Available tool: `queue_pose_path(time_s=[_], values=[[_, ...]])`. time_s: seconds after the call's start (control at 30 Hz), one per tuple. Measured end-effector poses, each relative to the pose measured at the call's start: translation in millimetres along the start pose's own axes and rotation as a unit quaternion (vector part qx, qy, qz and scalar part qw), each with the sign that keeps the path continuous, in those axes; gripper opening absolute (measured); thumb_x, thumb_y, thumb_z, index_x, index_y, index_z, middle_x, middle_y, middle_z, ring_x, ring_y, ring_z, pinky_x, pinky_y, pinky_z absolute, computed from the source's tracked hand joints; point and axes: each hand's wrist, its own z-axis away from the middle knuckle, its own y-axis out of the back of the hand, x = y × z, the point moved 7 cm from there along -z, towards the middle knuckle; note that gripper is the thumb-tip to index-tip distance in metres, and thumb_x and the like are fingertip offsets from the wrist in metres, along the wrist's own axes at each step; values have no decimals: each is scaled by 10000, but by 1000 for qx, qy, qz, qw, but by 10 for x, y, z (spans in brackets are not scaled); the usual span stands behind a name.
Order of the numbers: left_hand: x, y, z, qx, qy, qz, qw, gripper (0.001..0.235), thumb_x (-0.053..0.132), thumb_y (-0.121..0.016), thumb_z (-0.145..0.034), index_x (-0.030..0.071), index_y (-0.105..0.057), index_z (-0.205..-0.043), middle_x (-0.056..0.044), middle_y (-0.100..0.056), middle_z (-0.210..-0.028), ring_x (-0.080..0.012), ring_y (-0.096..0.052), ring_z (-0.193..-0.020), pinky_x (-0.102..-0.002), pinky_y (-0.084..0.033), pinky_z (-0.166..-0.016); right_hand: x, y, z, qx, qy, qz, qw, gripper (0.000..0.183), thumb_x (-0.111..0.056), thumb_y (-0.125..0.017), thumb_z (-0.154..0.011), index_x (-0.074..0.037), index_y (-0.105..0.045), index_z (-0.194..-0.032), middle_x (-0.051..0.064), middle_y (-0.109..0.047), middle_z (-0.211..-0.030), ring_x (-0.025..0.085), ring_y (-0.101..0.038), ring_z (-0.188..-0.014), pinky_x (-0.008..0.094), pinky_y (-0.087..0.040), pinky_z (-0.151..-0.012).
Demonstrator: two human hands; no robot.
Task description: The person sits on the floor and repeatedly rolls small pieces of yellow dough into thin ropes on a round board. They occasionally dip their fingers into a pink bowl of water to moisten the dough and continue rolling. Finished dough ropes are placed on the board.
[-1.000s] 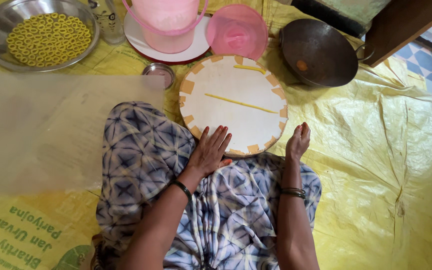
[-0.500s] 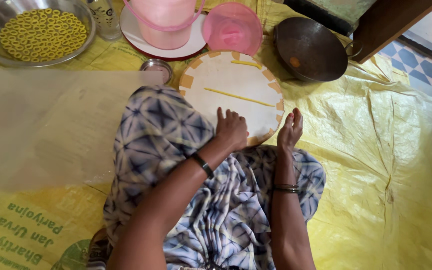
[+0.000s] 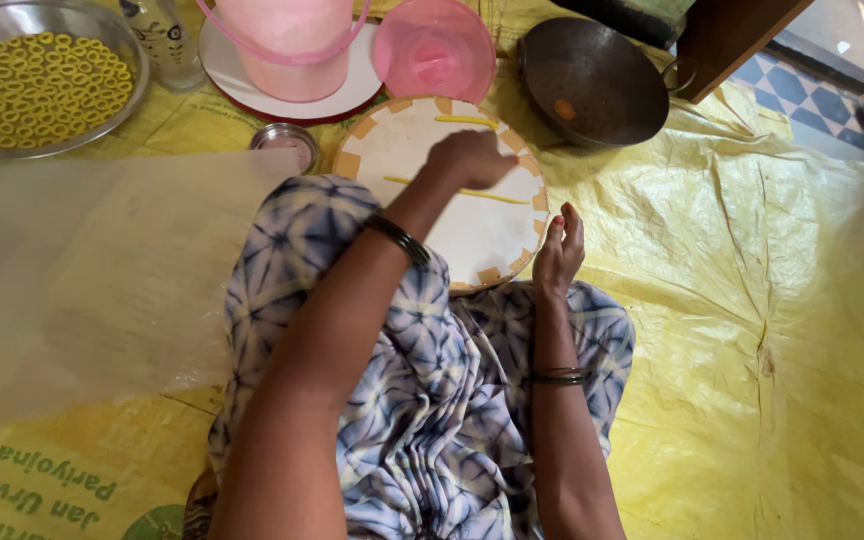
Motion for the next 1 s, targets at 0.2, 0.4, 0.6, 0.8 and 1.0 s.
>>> queue_pose_path(time_s=[0.2, 0.4, 0.6, 0.8, 1.0], values=[[-1153, -128, -326, 96, 47, 60, 992, 715, 632, -481, -978, -13, -620, -1253, -297, -644, -1245, -461, -592, -1208, -520, -465, -1055, 27, -60, 59, -12, 0, 10, 1000, 415, -210, -503, -1075, 21, -567, -1414, 203, -623, -1421, 320, -601, -1314, 397, -464, -1099], [-1882, -42, -262, 174, 186, 131, 958, 676, 594, -496, -964, 16, -584, -1304, -268, -586, -1308, -445, -552, -1228, -558, -469, -1001, -125, -195, 114, -47, 11, 40, 998, 403, -209, -501, -1082, -7, -572, -1423, 194, -629, -1404, 306, -639, -1254, 388, -522, -1029], [-2017, 66, -395, 239, 186, 205, 931, 613, 524, -521, -995, 11, -596, -1323, -231, -621, -1319, -403, -578, -1246, -535, -478, -1015, -210, -301, 154, -69, 30, 85, 994, 403, -238, -507, -1098, -9, -583, -1421, 194, -652, -1381, 302, -663, -1189, 390, -534, -1000], [-2133, 42, -684, 271, 142, 246, 920, 624, 518, -517, -990, 1, -590, -1332, -232, -622, -1323, -401, -571, -1255, -508, -456, -1027, -335, -448, 177, -100, 92, 148, 980, 445, -312, -476, -1129, 1, -579, -1430, 219, -627, -1410, 352, -594, -1305, 434, -463, -1089], [-2252, -107, -1001, 297, 83, 360, 881, 758, 629, -473, -994, -16, -564, -1381, -229, -613, -1410, -378, -571, -1329, -444, -443, -1096, -296, -580, 149, -111, 72, 163, 978, 490, -349, -457, -1128, 6, -561, -1449, 206, -601, -1442, 355, -567, -1352, 443, -432, -1132]])
